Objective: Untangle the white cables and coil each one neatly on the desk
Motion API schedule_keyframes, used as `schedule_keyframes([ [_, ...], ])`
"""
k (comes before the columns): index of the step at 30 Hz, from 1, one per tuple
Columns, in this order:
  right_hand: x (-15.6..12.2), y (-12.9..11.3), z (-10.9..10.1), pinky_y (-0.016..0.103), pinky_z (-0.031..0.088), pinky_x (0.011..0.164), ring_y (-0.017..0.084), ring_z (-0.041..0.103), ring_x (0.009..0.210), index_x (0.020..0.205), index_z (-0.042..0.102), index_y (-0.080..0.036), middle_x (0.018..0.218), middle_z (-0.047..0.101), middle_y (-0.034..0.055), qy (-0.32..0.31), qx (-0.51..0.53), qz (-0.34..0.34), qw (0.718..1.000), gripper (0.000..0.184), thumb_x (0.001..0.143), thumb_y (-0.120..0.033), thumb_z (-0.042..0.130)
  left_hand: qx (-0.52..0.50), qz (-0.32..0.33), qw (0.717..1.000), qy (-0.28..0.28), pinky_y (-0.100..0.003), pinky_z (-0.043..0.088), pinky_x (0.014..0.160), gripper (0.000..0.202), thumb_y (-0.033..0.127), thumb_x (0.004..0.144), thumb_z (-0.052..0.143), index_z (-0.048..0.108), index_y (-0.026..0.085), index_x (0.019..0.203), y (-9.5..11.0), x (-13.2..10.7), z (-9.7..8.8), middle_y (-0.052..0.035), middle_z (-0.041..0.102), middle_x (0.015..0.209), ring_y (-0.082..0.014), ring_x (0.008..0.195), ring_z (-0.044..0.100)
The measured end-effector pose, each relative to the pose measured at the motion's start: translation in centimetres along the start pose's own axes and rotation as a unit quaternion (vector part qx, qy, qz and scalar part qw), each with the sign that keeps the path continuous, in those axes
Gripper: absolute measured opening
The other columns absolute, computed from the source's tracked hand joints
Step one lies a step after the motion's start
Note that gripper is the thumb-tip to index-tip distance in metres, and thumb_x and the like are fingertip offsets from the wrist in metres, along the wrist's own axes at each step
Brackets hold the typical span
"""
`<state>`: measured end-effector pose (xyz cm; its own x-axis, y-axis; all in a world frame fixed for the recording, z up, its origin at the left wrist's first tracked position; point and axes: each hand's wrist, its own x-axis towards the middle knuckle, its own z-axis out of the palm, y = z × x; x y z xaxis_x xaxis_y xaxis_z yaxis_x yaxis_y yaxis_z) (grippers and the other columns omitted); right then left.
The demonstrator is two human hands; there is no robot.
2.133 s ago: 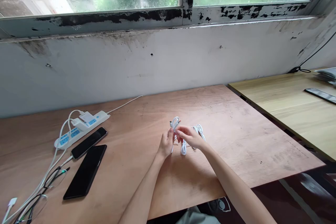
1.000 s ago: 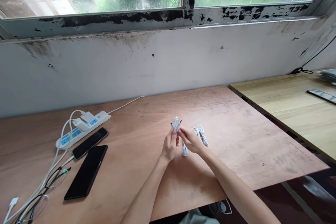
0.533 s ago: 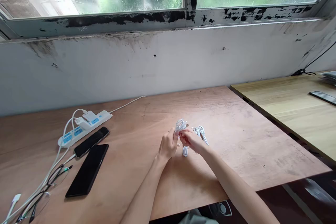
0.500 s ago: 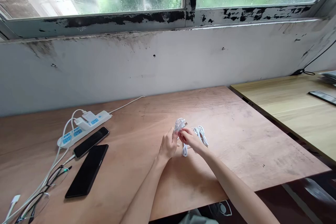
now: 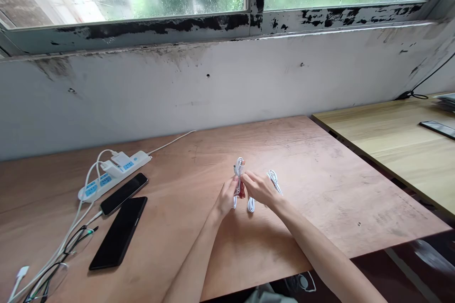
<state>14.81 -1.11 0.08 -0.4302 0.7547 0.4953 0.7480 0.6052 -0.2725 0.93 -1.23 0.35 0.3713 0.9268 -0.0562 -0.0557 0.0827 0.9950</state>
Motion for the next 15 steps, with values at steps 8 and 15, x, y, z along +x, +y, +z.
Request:
schedule_keyframes([
  [8,0.4,-1.6,0.6,0.024,0.022,0.048,0.009,0.027,0.047,0.060,0.035,-0.020,0.053,0.034,-0.0038,0.050,0.418,0.208,0.883,0.026,0.083,-0.028,0.040,0.421,0.199,0.877,0.117,-0.027,0.038,0.067,0.035,0.038,0.091,0.026,0.053,0.018,0.084,0.0,-0.4,-0.8,-0.0051,0.056,0.079,-0.0160,0.072,0.051],
  [15,0.4,-1.5,1.1,0.022,0.018,0.042,0.008,0.021,0.042,0.062,0.034,-0.021,0.049,0.026,-0.0065,-0.029,0.574,0.302,0.761,0.028,0.082,-0.040,0.038,0.463,0.172,0.859,0.135,-0.027,0.033,0.063,0.033,0.037,0.090,0.030,0.051,0.018,0.073,0.2,0.0,-0.5,-0.0057,0.054,0.073,-0.0170,0.069,0.050],
])
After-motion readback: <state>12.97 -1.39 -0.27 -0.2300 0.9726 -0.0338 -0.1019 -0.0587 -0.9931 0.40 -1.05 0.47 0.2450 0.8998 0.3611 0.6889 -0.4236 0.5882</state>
